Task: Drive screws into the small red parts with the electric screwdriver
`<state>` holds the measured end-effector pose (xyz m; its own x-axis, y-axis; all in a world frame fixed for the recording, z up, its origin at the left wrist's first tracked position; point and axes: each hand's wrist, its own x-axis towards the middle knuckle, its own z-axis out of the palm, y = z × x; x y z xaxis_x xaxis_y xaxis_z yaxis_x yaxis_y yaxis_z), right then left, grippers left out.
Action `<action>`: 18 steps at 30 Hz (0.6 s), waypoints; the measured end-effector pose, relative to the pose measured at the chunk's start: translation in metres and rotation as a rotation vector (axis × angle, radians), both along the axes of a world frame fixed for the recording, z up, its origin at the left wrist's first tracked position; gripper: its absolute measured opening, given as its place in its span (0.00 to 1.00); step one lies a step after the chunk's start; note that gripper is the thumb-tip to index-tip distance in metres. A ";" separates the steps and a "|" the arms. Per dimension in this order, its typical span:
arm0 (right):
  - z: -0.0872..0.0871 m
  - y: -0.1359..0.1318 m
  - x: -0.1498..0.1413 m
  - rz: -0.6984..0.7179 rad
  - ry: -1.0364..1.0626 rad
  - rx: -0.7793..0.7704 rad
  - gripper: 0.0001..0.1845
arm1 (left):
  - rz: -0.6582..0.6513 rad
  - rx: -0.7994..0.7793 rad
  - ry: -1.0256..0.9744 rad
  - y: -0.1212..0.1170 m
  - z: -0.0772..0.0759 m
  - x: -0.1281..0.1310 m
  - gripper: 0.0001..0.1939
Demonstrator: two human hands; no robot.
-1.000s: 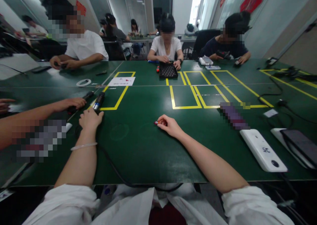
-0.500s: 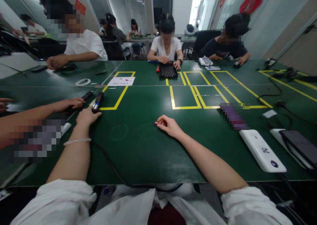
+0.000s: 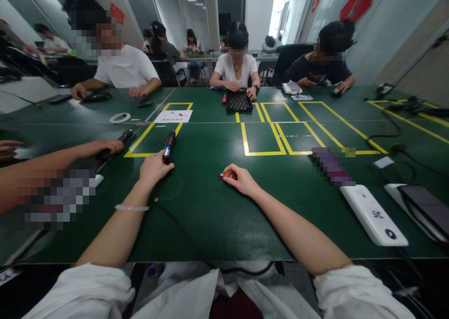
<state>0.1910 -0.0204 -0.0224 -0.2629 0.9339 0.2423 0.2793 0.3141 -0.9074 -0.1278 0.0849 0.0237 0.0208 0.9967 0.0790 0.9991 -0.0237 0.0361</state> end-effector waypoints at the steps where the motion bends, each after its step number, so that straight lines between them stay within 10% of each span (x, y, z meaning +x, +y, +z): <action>1: 0.000 0.000 0.000 -0.005 -0.001 0.002 0.08 | -0.028 0.005 -0.001 -0.004 -0.001 0.009 0.32; 18: -0.005 0.007 0.006 -0.204 -0.164 0.136 0.05 | -0.399 0.035 -0.082 -0.076 -0.009 0.130 0.35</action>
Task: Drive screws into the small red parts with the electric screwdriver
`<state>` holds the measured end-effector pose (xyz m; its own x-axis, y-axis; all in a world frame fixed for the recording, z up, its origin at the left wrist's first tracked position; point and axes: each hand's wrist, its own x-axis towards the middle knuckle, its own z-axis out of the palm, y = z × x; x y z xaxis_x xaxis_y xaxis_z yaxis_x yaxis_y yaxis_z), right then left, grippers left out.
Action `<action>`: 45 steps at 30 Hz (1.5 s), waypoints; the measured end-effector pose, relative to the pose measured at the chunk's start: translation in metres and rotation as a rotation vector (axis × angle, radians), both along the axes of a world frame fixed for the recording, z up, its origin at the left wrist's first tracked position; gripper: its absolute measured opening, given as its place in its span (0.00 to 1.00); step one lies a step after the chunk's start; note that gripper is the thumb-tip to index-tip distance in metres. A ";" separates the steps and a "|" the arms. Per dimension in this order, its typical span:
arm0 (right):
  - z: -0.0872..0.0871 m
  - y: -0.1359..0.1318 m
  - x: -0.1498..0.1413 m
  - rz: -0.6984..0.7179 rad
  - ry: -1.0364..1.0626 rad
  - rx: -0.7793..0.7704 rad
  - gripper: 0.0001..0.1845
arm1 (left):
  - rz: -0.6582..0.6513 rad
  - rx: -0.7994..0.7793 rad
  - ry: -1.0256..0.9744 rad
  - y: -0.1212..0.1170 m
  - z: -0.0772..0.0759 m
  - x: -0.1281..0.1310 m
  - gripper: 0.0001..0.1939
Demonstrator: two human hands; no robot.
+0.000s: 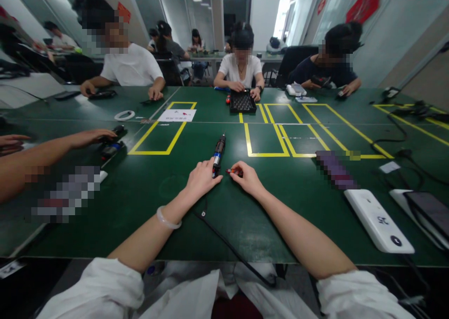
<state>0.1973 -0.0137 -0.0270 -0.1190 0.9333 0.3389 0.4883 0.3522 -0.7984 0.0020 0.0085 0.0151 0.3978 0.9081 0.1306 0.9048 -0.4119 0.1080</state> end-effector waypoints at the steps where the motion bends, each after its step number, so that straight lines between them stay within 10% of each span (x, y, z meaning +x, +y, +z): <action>1: 0.000 0.000 0.000 0.002 0.001 0.002 0.05 | -0.010 0.003 -0.010 -0.001 -0.001 0.001 0.35; 45: -0.005 -0.004 -0.006 0.164 -0.053 0.078 0.05 | -0.033 0.077 -0.018 -0.005 -0.007 -0.008 0.30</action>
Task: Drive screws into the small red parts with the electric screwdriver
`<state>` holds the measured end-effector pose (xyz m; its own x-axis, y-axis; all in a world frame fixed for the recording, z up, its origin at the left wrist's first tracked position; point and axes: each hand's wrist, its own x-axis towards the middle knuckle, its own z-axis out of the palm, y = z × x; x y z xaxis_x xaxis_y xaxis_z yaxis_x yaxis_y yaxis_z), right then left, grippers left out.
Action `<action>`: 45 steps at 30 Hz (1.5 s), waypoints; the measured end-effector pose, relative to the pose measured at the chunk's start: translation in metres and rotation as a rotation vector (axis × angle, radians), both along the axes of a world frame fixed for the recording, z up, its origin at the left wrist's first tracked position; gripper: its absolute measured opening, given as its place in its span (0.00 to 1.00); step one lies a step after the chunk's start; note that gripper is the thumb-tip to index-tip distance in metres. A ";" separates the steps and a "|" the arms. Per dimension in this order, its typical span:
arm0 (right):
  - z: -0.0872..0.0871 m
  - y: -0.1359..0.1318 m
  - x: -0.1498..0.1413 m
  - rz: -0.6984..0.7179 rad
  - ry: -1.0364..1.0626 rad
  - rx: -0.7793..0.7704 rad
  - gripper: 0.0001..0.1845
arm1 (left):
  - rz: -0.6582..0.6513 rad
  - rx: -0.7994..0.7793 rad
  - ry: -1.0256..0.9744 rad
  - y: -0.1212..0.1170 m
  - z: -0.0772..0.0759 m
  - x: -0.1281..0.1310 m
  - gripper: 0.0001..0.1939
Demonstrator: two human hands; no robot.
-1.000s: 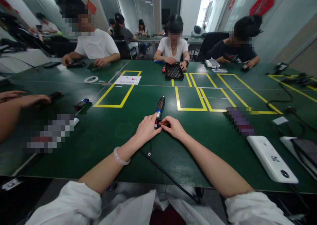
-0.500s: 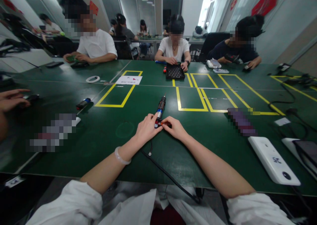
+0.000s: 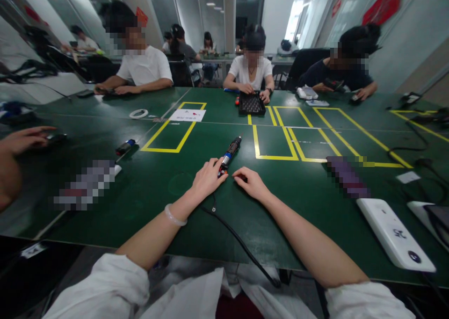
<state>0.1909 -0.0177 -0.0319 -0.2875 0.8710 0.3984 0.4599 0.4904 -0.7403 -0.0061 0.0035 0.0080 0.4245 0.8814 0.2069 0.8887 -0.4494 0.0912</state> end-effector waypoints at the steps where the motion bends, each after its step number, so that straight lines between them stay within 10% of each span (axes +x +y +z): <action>1: 0.000 0.000 0.000 0.004 0.002 0.000 0.05 | -0.003 -0.003 -0.008 0.002 -0.001 -0.002 0.30; 10: 0.003 -0.001 0.003 0.006 -0.010 -0.021 0.06 | 0.143 -0.035 0.003 0.035 0.000 -0.037 0.31; 26: 0.003 -0.001 0.002 0.006 -0.054 -0.045 0.05 | 0.616 -0.061 0.039 0.095 -0.005 -0.220 0.32; 45: 0.005 -0.001 0.003 0.026 -0.087 -0.049 0.06 | 0.708 0.047 -0.017 0.084 -0.001 -0.197 0.22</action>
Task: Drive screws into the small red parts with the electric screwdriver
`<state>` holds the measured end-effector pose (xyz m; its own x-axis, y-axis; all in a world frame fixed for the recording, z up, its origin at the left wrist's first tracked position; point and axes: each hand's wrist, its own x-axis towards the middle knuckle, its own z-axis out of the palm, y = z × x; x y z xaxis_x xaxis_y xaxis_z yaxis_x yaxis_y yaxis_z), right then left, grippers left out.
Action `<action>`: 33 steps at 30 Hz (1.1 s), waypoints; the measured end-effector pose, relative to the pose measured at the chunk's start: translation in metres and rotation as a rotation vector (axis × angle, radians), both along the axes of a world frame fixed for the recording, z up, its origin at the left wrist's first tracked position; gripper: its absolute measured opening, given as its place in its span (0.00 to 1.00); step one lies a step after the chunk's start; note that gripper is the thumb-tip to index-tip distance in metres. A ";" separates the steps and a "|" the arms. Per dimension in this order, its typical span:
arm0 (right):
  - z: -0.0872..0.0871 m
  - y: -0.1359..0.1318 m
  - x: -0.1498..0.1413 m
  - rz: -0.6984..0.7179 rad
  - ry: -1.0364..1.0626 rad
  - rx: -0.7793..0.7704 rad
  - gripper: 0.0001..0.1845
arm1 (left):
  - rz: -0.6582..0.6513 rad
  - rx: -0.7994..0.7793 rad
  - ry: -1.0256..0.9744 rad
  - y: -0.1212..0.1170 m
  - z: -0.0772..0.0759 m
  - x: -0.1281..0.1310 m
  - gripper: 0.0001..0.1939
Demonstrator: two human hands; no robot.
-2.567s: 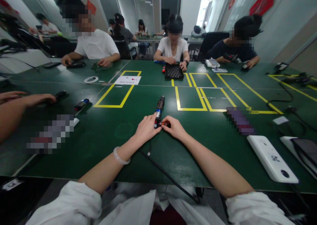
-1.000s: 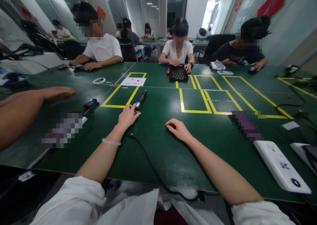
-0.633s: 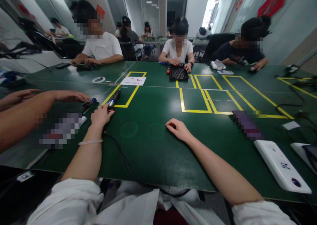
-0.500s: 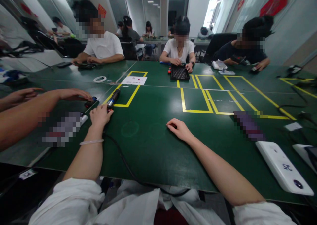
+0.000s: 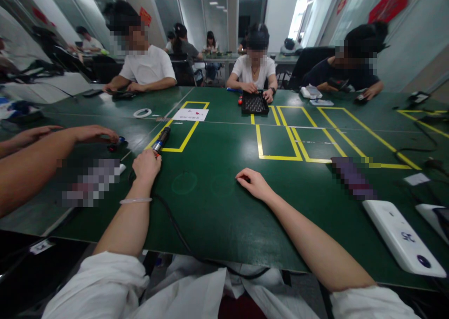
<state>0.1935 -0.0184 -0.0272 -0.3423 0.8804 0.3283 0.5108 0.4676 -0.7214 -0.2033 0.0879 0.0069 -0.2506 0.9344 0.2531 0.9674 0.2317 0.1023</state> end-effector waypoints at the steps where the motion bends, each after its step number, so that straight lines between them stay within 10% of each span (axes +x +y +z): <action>1: 0.000 0.000 0.000 0.002 0.000 0.001 0.06 | 0.009 0.006 -0.002 0.000 0.000 0.001 0.22; 8: -0.004 0.002 0.001 0.002 0.000 0.008 0.06 | 0.018 0.073 0.010 -0.005 0.005 0.007 0.22; 14: -0.002 0.002 0.000 0.001 -0.004 0.011 0.06 | -0.260 0.208 -0.277 -0.009 0.009 0.038 0.20; 23: -0.002 -0.002 -0.001 0.046 0.103 -0.052 0.14 | -0.980 -0.242 -0.654 -0.051 0.013 0.160 0.20; 33: 0.001 -0.004 -0.005 0.069 0.097 -0.074 0.07 | -1.023 -0.491 -0.962 -0.073 -0.002 0.196 0.22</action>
<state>0.1889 -0.0224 -0.0260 -0.3726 0.8788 0.2980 0.4052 0.4430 -0.7997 -0.0068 0.0153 0.0048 0.6671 0.7449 -0.0092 0.3367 -0.2905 0.8957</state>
